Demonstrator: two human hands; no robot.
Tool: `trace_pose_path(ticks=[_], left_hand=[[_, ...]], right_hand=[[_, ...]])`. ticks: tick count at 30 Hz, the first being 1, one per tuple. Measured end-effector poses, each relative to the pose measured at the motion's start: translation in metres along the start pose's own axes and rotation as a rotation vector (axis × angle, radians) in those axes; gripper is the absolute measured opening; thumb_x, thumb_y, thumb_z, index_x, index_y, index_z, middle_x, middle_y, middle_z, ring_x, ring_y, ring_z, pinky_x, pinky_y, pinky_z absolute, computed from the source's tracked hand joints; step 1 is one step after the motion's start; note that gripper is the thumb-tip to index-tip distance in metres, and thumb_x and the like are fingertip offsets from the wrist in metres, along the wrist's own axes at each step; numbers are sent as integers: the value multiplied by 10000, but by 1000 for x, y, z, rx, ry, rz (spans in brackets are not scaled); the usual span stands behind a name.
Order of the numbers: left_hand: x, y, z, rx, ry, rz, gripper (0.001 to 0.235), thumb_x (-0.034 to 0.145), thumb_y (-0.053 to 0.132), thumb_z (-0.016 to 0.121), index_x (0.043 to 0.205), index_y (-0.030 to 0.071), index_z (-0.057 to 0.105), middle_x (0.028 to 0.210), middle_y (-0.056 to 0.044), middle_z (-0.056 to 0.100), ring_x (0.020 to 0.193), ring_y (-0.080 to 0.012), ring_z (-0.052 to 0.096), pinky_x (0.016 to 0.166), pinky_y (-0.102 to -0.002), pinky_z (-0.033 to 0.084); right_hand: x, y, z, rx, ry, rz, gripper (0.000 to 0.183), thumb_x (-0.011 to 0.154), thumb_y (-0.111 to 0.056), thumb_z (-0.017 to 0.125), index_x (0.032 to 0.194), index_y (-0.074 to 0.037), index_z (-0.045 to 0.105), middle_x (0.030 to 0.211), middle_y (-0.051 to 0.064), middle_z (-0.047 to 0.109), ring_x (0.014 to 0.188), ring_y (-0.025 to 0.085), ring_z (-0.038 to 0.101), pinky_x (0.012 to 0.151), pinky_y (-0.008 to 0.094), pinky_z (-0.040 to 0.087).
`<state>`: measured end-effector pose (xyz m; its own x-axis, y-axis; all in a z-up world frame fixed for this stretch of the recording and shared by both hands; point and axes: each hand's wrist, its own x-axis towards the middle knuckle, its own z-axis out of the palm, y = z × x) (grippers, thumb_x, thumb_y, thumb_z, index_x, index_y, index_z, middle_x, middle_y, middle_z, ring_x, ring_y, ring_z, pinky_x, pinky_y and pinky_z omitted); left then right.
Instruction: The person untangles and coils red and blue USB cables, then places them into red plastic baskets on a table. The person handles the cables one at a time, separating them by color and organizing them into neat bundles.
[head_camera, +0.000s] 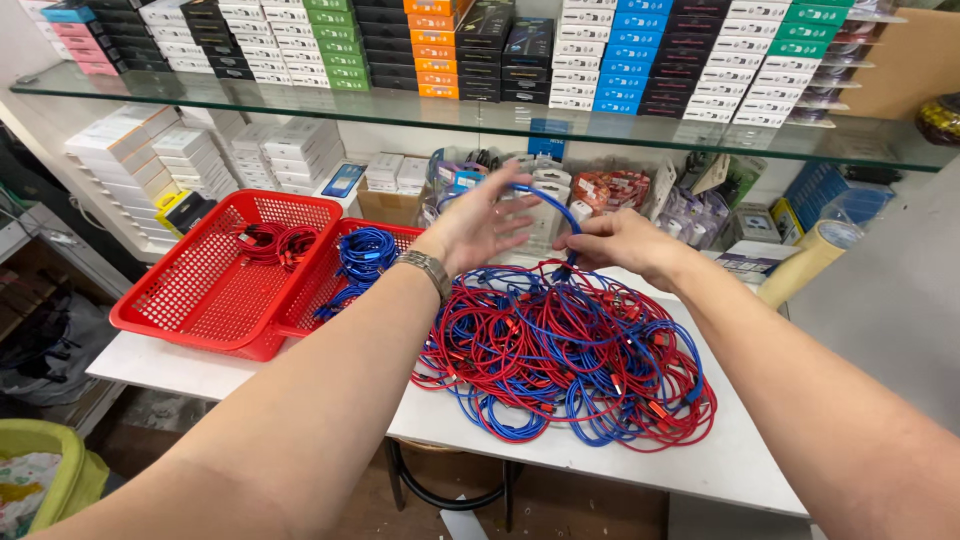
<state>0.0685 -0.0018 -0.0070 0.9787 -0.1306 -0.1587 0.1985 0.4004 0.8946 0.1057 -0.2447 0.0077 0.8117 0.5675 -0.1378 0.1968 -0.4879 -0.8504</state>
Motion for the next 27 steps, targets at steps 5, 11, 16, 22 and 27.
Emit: trace_pose_path(ticks=[5, 11, 16, 22, 27], left_hand=[[23, -57, 10, 814, -163, 105, 667, 853, 382, 737, 1476, 241, 548, 1138, -60, 708, 965, -169, 687, 841, -370, 529], [10, -97, -7, 1249, -157, -79, 558, 929, 477, 675, 1274, 59, 808, 1212, -137, 827, 1065, -208, 750, 958, -351, 552], [2, -35, -30, -809, 49, -166, 814, 1000, 598, 360, 1393, -108, 450, 1362, -314, 507, 1161, -392, 557, 976, -450, 466], [-15, 33, -47, -336, 26, 26, 597, 1048, 470, 388, 1379, 5, 566, 901, -58, 503, 702, -150, 416, 588, -279, 325], [-66, 43, -28, 153, -350, -87, 471, 1088, 354, 441, 1406, 56, 618, 719, 53, 533, 520, -34, 372, 440, -194, 268]], right_hand=[[11, 15, 1, 195, 14, -65, 241, 956, -211, 668, 1112, -52, 760, 916, 8, 744, 800, 88, 697, 761, 272, 595], [-6, -22, -39, 185, 284, -105, 258, 1033, -259, 583, 1167, -73, 703, 987, 39, 739, 836, 121, 688, 715, 283, 537], [-35, -47, -27, 191, -223, -136, 314, 985, -274, 640, 1210, -62, 695, 1051, 41, 777, 1006, 105, 696, 862, 282, 541], [-29, -14, 42, 242, -609, 240, 469, 951, -311, 596, 1375, -114, 631, 1277, 46, 740, 1131, 155, 682, 969, 337, 552], [44, 13, 46, 1109, -118, 505, 647, 1063, -429, 365, 1392, 122, 444, 1371, 294, 594, 1269, 366, 587, 1026, 448, 504]])
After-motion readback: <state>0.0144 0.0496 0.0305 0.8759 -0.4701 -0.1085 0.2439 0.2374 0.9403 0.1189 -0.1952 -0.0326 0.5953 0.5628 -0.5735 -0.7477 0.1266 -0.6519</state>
